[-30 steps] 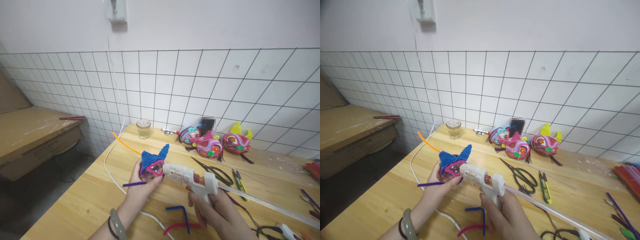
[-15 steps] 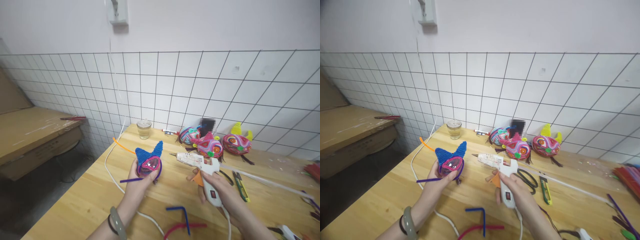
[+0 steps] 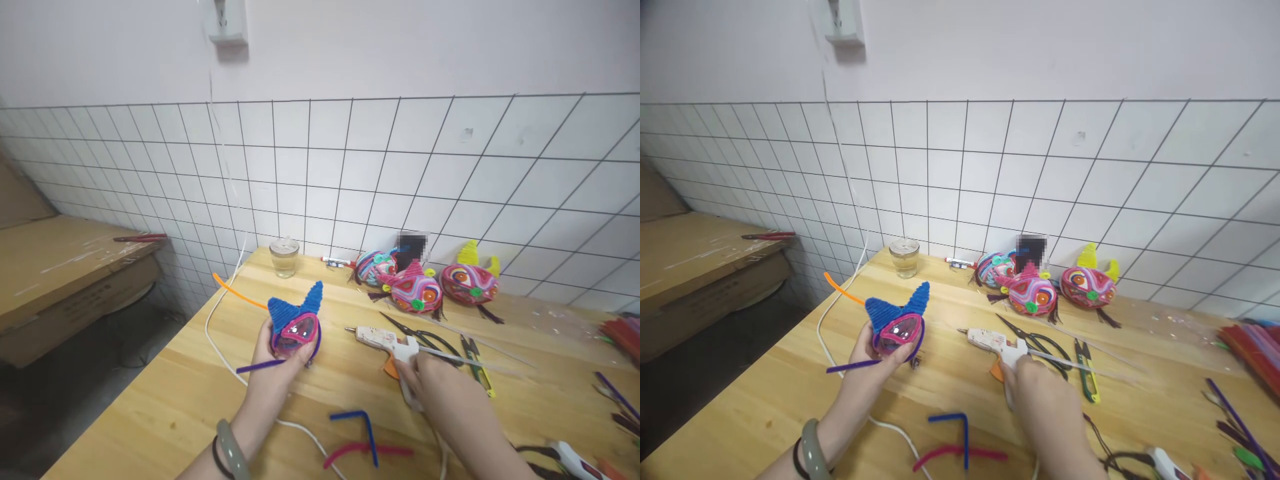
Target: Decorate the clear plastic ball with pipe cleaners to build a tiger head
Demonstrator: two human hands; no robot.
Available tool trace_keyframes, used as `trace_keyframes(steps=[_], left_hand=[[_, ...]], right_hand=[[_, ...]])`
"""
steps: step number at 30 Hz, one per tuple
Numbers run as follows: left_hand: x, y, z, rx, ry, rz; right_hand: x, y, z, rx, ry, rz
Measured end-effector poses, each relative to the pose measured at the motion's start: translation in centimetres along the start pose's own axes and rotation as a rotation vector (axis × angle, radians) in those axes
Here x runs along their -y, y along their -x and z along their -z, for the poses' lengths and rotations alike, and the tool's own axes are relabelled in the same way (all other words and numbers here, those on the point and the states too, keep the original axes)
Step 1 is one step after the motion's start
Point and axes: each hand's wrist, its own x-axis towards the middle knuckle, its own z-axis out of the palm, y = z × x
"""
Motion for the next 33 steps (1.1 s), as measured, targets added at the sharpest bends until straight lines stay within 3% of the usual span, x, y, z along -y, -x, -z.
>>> trace_keyframes(steps=[2,4,6,9,18,23,27,33], left_hand=[[0.1,0.1,-0.1,0.014,0.001,0.008],[0.3,0.2,-0.2,0.038,-0.001,0.007],[0.4,0.3,-0.2,0.077,-0.009,0.007],[0.5,0.3,-0.3,0.114,-0.021,0.004],[0.9,0.5,-0.1,0.161,-0.034,0.009],[1.1,0.7,-0.1,0.197,-0.045,0.016],[1.5,1.3,-0.6,0.263,0.033,0.031],[2.6,2.8,-1.2,0.36,0.084,0.124]], right_hand=[[1.7,0.7,0.5,-0.013,0.091,0.099],[3.6,1.3,0.6,0.153,-0.053,0.269],[5.2,1.8,0.5,0.328,-0.181,0.331],[6.5,2.2,0.0,0.454,-0.149,0.305],[5.8,1.9,0.2,0.529,-0.155,0.28],[4.5,2.0,2.3,0.432,-0.291,0.311],[4.5,2.1,4.2,0.26,-0.505,0.418],[5.1,2.4,4.2,0.05,-0.593,0.578]])
